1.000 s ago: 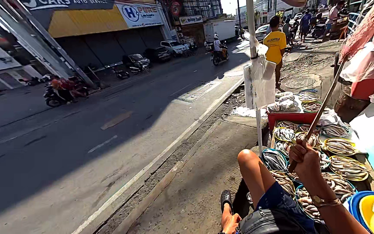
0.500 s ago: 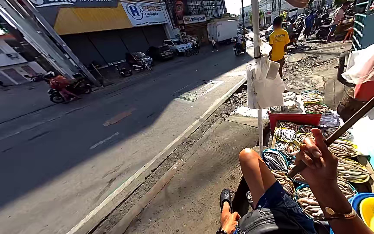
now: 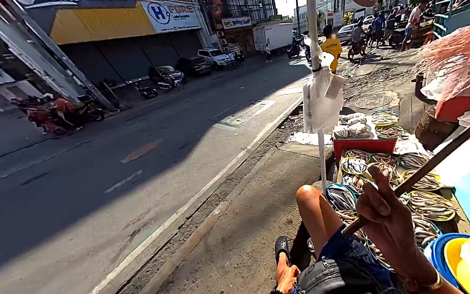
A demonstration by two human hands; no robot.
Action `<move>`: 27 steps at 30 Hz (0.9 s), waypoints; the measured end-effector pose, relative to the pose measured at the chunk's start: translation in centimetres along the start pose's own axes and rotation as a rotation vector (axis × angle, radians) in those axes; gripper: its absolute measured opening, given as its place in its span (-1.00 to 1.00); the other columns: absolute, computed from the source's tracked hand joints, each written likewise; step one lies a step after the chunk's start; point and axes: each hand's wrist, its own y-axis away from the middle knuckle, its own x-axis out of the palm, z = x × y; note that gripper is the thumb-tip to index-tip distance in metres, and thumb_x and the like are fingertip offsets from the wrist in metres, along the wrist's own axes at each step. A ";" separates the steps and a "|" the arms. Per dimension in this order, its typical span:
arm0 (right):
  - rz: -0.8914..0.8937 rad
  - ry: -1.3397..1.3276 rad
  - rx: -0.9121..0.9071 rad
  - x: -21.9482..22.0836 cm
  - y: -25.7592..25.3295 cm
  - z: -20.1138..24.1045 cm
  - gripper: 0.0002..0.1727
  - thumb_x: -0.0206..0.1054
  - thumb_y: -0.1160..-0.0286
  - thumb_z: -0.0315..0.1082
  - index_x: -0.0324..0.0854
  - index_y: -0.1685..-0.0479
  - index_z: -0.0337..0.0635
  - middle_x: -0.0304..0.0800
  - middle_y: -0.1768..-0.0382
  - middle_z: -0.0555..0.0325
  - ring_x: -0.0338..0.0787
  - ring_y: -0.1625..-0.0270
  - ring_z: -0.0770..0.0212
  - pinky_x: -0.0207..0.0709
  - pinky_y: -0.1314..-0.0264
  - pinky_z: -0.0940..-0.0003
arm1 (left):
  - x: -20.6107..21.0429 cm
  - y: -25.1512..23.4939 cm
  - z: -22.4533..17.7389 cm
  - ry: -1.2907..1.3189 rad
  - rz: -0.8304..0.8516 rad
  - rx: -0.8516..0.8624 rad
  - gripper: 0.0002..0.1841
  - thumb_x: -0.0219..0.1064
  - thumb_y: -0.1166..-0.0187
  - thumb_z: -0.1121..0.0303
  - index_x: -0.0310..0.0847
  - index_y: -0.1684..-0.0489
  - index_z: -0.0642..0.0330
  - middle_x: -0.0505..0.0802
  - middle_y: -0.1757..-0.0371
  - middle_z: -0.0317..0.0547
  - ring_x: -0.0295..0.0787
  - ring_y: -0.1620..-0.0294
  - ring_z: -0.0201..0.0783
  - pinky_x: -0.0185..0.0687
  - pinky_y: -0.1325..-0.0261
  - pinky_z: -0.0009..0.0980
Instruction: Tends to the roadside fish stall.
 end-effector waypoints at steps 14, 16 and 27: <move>0.053 -0.320 0.306 -0.6 0.5 -1.2 -0.57 0.02 -0.86 -0.22 0.54 -0.41 -0.37 0.57 0.67 0.48 0.59 0.66 0.67 0.53 0.51 0.80 | 1.2 -4.8 3.6 -0.096 -0.046 0.015 -0.14 0.52 -0.30 0.20 0.24 -0.71 0.12 0.80 -0.25 0.15 0.80 -0.22 0.02 0.69 -0.28 0.10; 0.084 -0.021 0.278 -1.2 -0.2 -2.0 -0.56 0.08 -0.82 -0.09 0.64 -0.38 -0.16 0.57 0.72 0.50 0.57 0.72 0.66 0.52 0.61 0.75 | 0.9 -5.1 3.7 -0.175 0.023 0.047 -0.21 0.47 -0.34 0.14 0.29 -0.62 0.19 0.85 -0.13 0.10 0.84 -0.13 -0.05 0.73 -0.23 0.04; -0.236 0.730 0.391 -17.9 -3.1 -11.4 -0.59 -0.17 -0.89 -0.30 0.60 -0.24 -0.27 0.82 0.49 0.21 0.84 0.41 0.30 0.80 0.19 0.32 | -5.0 6.5 -15.4 0.111 -0.127 0.865 -0.75 0.21 -0.53 0.46 0.62 -0.07 0.38 0.80 0.23 -0.11 0.75 0.30 -0.38 0.70 0.18 -0.42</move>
